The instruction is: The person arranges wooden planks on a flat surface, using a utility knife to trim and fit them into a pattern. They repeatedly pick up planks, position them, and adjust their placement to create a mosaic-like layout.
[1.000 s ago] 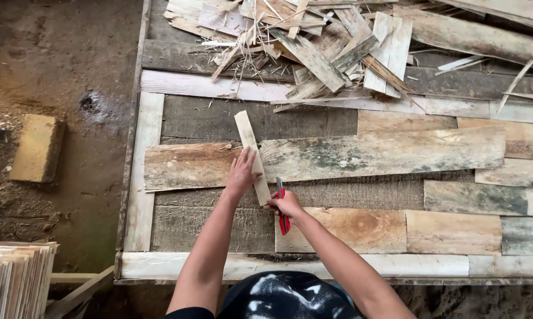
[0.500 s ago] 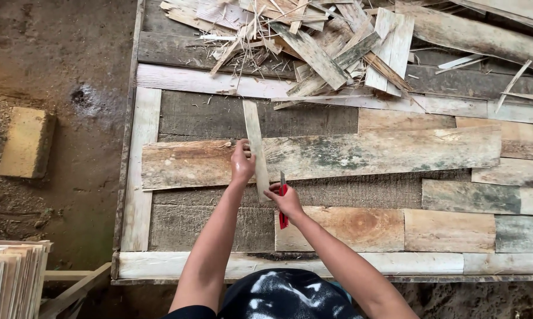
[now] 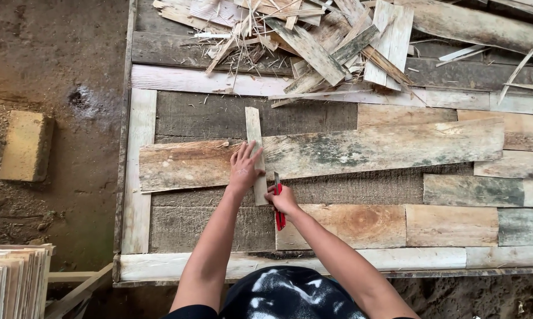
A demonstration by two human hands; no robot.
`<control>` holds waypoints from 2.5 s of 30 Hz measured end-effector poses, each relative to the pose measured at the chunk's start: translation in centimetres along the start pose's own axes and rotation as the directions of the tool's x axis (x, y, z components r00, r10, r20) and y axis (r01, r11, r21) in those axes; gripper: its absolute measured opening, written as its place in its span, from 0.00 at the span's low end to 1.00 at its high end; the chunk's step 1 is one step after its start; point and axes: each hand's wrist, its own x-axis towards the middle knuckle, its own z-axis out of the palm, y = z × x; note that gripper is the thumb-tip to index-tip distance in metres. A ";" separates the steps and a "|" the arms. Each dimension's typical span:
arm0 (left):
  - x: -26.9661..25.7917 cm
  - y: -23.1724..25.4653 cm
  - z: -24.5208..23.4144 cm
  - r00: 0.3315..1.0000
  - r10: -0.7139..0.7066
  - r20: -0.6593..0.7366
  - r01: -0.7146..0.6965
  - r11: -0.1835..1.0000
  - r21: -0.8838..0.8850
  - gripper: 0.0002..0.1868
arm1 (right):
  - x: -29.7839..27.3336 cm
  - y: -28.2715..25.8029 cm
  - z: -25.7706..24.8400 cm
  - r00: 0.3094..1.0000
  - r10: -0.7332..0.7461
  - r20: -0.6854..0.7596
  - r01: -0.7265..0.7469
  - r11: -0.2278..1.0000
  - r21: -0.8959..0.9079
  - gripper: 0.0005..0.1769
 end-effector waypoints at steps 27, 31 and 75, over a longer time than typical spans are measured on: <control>0.4 -1.0 2.3 0.999 0.020 0.029 -0.023 0.997 0.080 0.47 | -2.4 -12.5 -1.6 0.971 -0.156 0.181 0.233 0.781 -0.579 0.25; 0.5 -0.6 2.3 0.999 -0.002 0.044 -0.002 0.996 0.088 0.48 | -5.1 -16.4 0.7 0.977 -0.177 0.121 0.210 0.692 -0.691 0.29; 0.7 -0.9 3.4 0.999 -0.026 -0.022 0.028 0.993 0.117 0.50 | -9.8 -10.0 1.5 0.974 0.044 0.222 0.134 0.681 -0.720 0.26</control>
